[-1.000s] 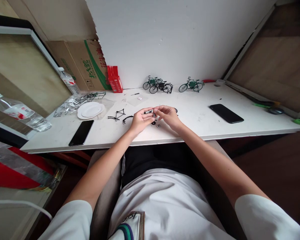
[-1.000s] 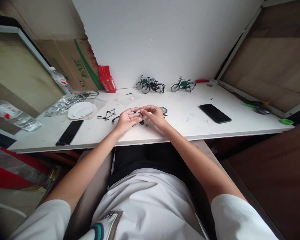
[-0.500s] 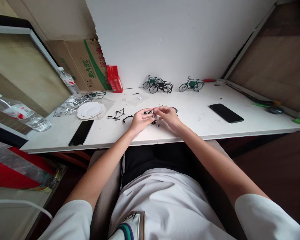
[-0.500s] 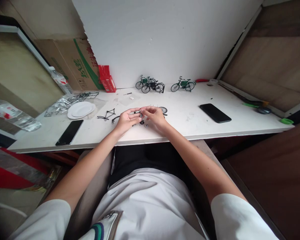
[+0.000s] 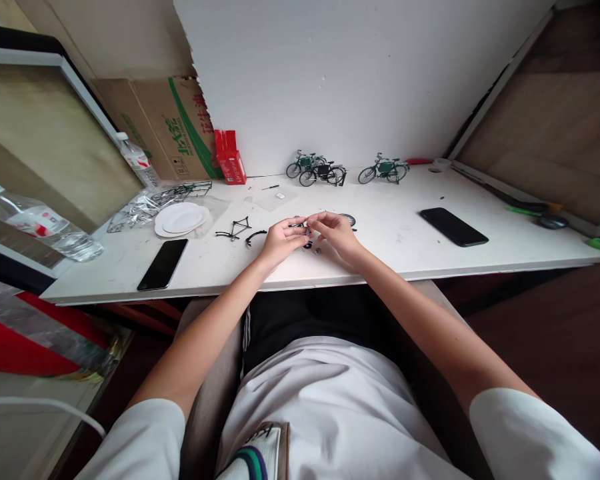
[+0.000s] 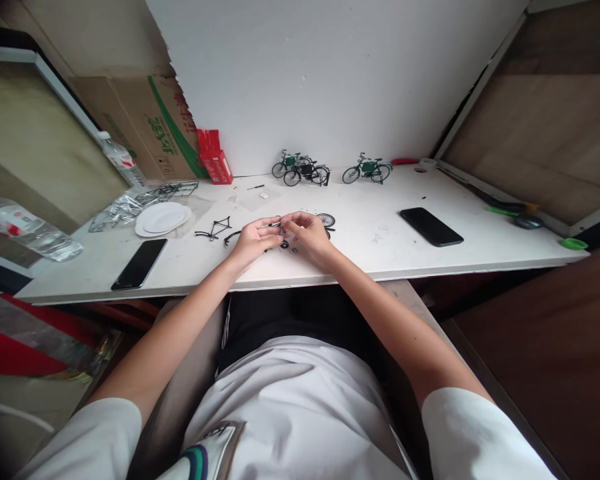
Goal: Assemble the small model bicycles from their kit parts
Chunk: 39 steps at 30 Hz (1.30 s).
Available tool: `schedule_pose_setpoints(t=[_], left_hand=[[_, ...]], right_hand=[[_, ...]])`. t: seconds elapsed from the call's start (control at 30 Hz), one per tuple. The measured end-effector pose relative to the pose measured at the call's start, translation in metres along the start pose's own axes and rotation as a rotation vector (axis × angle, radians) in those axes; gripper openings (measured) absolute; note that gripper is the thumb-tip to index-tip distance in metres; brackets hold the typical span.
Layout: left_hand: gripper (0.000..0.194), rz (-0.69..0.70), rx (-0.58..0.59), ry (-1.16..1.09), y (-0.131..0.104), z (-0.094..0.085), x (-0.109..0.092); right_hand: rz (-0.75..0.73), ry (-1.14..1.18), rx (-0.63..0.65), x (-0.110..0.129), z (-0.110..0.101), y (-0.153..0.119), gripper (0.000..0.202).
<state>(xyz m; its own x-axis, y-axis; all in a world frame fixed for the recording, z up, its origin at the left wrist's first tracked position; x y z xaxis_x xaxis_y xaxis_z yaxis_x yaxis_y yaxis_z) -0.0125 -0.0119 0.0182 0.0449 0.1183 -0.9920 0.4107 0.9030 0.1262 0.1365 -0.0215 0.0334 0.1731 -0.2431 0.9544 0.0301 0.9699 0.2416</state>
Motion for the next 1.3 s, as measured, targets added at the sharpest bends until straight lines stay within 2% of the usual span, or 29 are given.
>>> schedule_pose_setpoints(t=[0.5, 0.73, 1.07, 1.3], left_hand=[[0.061, -0.017, 0.0, -0.009, 0.001, 0.0, 0.002], [0.057, -0.004, 0.0, 0.015, 0.001, 0.0, 0.0], [0.052, -0.029, -0.066, 0.022, 0.004, -0.009, 0.006], [0.048, -0.062, -0.114, -0.032, 0.004, -0.012, 0.008]], right_hand=[[-0.007, -0.014, 0.012, 0.0, 0.001, -0.001, 0.037], [-0.003, 0.028, -0.012, 0.0, 0.0, -0.001, 0.051], [0.017, 0.033, -0.006, -0.007, -0.003, 0.002, 0.057], [0.046, 0.012, -0.055, -0.005, -0.006, -0.001, 0.055]])
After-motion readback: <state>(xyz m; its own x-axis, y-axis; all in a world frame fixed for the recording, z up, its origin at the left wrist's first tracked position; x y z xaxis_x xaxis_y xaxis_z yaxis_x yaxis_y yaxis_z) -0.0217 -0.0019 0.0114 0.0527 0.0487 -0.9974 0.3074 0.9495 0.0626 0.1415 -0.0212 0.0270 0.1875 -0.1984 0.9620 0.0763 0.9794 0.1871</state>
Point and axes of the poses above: each hand's wrist, its own y-axis towards the middle knuckle, its own z-axis out of the palm, x = y × z, the point moved 10 cm from there along y, towards the middle knuckle, and after that the axes turned 11 degrees about y, right-handed, at the moved point
